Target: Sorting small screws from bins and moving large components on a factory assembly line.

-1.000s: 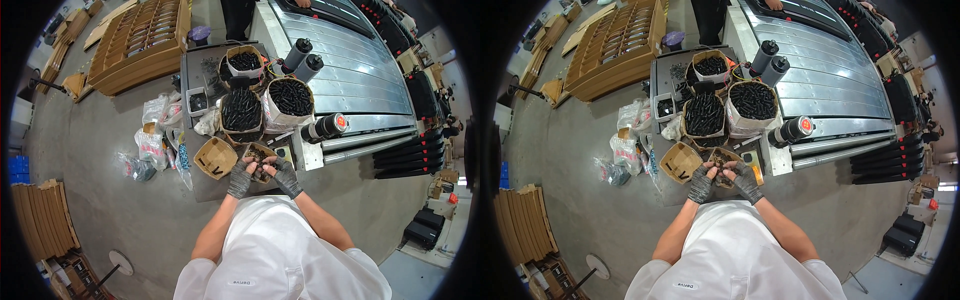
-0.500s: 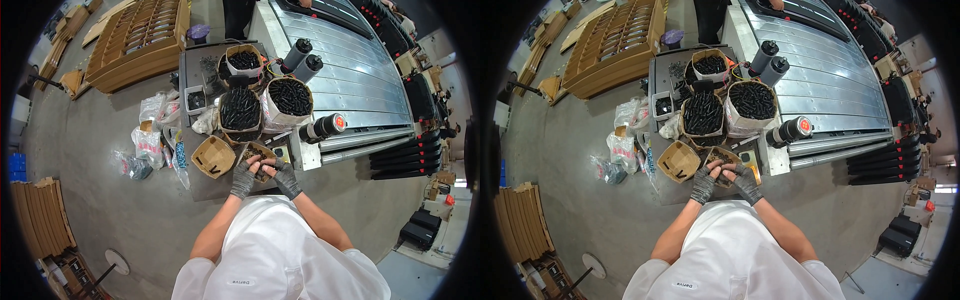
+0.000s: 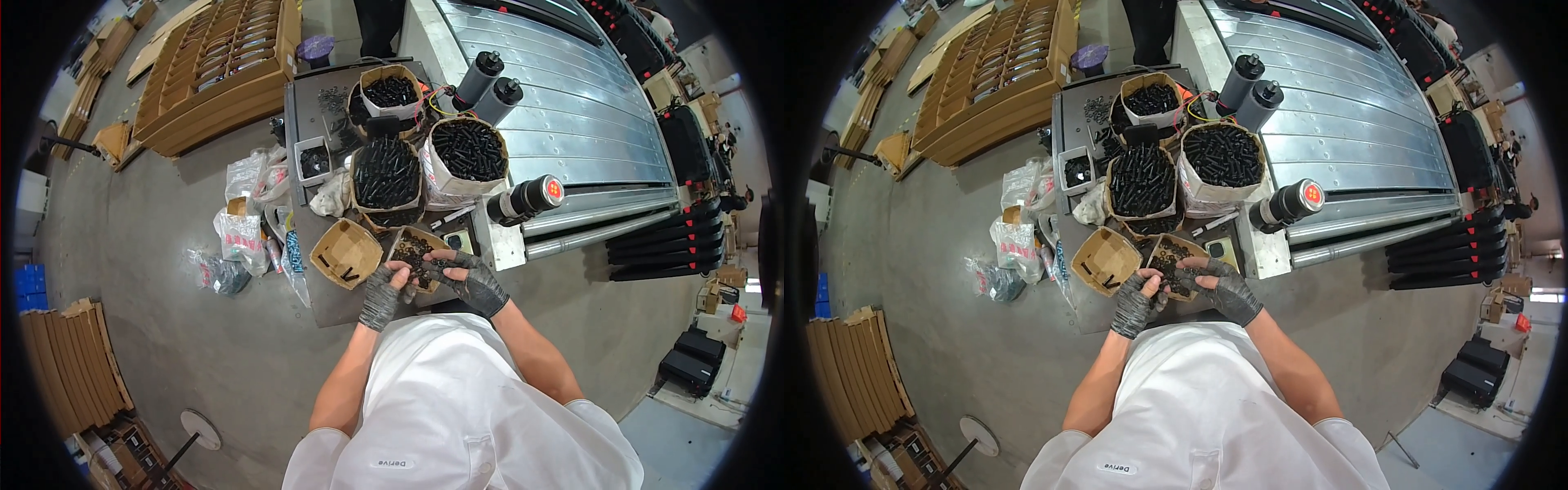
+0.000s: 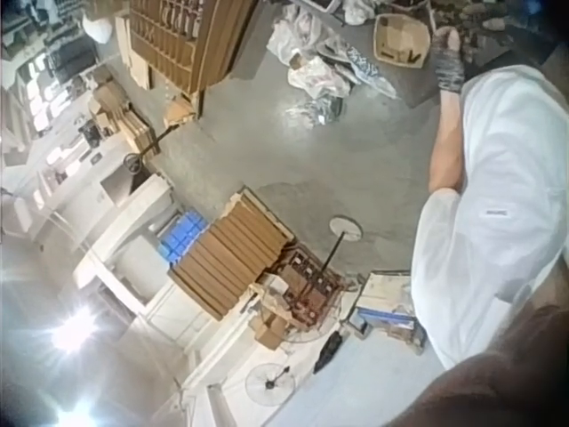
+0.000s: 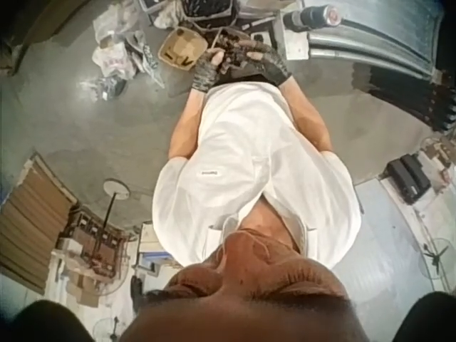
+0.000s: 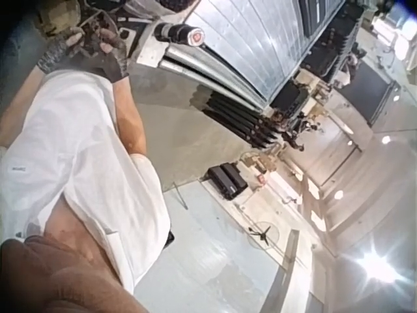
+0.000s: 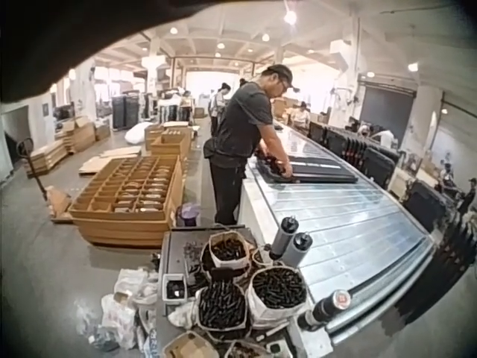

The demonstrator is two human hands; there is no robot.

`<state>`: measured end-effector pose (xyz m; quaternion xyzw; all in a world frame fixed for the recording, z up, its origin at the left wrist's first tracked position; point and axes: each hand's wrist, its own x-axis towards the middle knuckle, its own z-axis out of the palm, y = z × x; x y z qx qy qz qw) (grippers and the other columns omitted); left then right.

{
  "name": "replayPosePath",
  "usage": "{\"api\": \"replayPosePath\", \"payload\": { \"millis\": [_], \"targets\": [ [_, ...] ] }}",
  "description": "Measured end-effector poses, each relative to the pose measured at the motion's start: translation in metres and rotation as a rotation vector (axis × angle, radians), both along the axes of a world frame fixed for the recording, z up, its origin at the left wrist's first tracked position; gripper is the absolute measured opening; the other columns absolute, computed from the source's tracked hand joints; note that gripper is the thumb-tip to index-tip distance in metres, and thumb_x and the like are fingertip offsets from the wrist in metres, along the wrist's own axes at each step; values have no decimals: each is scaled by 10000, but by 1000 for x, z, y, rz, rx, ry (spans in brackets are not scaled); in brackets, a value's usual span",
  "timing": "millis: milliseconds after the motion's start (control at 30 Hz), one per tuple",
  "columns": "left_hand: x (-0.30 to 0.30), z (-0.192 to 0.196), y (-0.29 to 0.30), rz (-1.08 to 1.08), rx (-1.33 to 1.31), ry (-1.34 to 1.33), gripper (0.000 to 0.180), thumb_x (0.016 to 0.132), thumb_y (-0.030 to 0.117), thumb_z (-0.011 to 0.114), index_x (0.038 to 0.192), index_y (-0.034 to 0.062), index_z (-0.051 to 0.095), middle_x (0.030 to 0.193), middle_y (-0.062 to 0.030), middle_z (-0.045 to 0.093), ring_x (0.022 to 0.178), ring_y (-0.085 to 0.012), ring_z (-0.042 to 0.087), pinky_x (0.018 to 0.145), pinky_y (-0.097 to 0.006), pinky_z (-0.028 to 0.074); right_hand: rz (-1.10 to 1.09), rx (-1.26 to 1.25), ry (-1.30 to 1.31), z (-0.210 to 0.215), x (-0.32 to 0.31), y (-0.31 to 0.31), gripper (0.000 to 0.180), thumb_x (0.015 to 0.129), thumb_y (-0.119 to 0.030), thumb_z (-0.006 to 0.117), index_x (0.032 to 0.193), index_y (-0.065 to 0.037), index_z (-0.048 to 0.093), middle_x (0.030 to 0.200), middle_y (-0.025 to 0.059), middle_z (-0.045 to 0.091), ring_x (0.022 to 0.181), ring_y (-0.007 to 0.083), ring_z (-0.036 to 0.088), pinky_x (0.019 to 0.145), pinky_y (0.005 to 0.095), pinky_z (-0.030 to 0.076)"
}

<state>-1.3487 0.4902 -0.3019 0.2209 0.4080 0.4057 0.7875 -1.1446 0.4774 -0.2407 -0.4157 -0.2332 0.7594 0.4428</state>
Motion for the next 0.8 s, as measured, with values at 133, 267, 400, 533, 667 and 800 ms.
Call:
{"api": "replayPosePath", "payload": {
  "millis": [133,267,400,533,667,800],
  "targets": [
    [1,6,3,-73,25,8,169,914,192,621,1009,61,571,845,-47,623,732,-120,613,581,-227,496,61,36,-121,-2,1,1,420,828,-55,528,1236,43,523,1264,145,548,1179,227,523,1045,319,390],
    [7,11,5,-90,113,52,162,926,180,604,1005,45,566,841,-44,615,740,-121,619,595,-236,500,170,79,-352,3,1,4,368,830,-56,539,1187,22,577,1223,111,577,1113,199,545,1006,310,398],
    [13,11,9,-122,151,106,163,928,181,598,997,38,563,836,-42,613,735,-119,619,602,-241,500,260,223,-651,3,0,4,323,846,-78,549,1153,-2,612,1173,100,599,1069,190,555,971,323,409],
    [16,15,13,-181,242,182,185,921,196,606,975,26,555,831,-41,607,718,-117,620,589,-244,493,271,224,-687,2,-1,2,327,857,-94,557,1170,-11,600,1149,100,603,1078,195,552,976,330,409],
    [19,11,13,-201,291,235,192,912,200,614,954,22,554,814,-40,604,694,-114,619,562,-245,486,236,340,-697,0,-2,0,345,873,-105,559,1207,-18,549,1122,102,606,1082,188,550,970,326,413],
    [19,10,11,-230,235,292,166,914,144,590,954,-15,562,843,-60,610,713,-119,620,633,-262,519,112,269,-575,0,-3,-3,339,870,-65,565,1204,-27,520,1082,82,615,1069,171,553,956,311,422]
  ]
}}
